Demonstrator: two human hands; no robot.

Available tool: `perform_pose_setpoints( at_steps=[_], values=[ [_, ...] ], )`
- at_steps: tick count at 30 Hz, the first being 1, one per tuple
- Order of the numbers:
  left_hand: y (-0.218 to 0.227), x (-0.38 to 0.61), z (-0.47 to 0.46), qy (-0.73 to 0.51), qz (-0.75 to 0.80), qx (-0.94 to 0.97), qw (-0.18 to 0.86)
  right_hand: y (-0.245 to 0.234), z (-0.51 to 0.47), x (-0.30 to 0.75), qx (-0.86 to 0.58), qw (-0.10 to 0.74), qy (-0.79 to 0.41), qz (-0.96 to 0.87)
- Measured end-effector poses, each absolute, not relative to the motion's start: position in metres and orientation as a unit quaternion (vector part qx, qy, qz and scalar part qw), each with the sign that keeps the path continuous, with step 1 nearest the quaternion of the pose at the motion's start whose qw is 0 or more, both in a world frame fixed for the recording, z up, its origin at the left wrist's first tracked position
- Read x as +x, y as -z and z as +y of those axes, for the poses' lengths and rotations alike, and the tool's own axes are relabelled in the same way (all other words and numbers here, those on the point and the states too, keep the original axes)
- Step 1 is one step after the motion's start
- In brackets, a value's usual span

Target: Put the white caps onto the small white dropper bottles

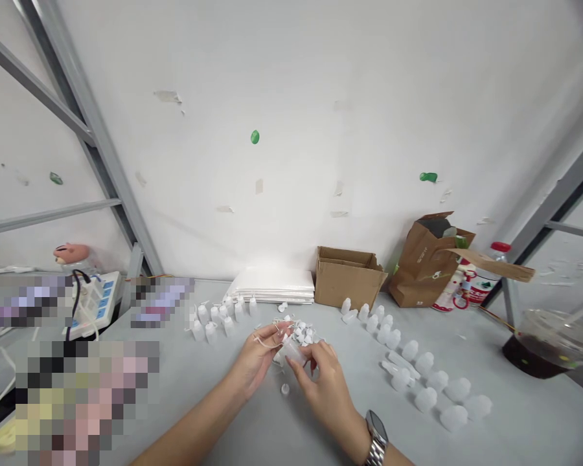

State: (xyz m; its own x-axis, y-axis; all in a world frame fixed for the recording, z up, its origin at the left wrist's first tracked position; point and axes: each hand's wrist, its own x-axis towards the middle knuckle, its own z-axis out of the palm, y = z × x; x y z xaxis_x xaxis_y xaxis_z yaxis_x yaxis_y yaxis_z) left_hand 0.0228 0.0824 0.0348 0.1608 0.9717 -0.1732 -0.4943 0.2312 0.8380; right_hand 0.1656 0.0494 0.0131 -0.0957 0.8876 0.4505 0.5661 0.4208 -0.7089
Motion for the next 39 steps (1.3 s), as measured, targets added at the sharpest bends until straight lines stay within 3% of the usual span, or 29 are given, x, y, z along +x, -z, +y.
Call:
perform_pose_setpoints(
  at_steps=[3,9,12,18,23,30,36,39],
  values=[
    [-0.034,0.022,0.084,-0.526,0.368,0.325,0.694,-0.016,0.051,0.166,-0.506,0.464,-0.210,-0.696],
    [-0.036,0.021,0.083,-0.531,0.359,0.351,0.683,-0.025,0.063,0.167,-0.445,0.403,-0.566,-0.565],
    [-0.038,0.023,0.081,-0.557,0.383,0.347,0.650,-0.026,0.066,0.166,-0.425,0.401,-0.629,-0.512],
    [-0.039,0.023,0.080,-0.571,0.396,0.354,0.626,-0.025,0.064,0.164,-0.428,0.467,-0.593,-0.497],
    [-0.039,0.023,0.080,-0.570,0.369,0.366,0.636,-0.026,0.062,0.164,-0.423,0.391,-0.664,-0.477],
    [-0.037,0.021,0.081,-0.583,0.412,0.385,0.584,-0.024,0.067,0.163,-0.429,0.456,-0.599,-0.500],
    [-0.038,0.017,0.082,-0.554,0.418,0.427,0.580,-0.020,0.065,0.164,-0.424,0.376,-0.628,-0.533],
    [-0.040,0.018,0.082,-0.559,0.429,0.426,0.567,-0.019,0.062,0.161,-0.426,0.396,-0.612,-0.536]
  ],
)
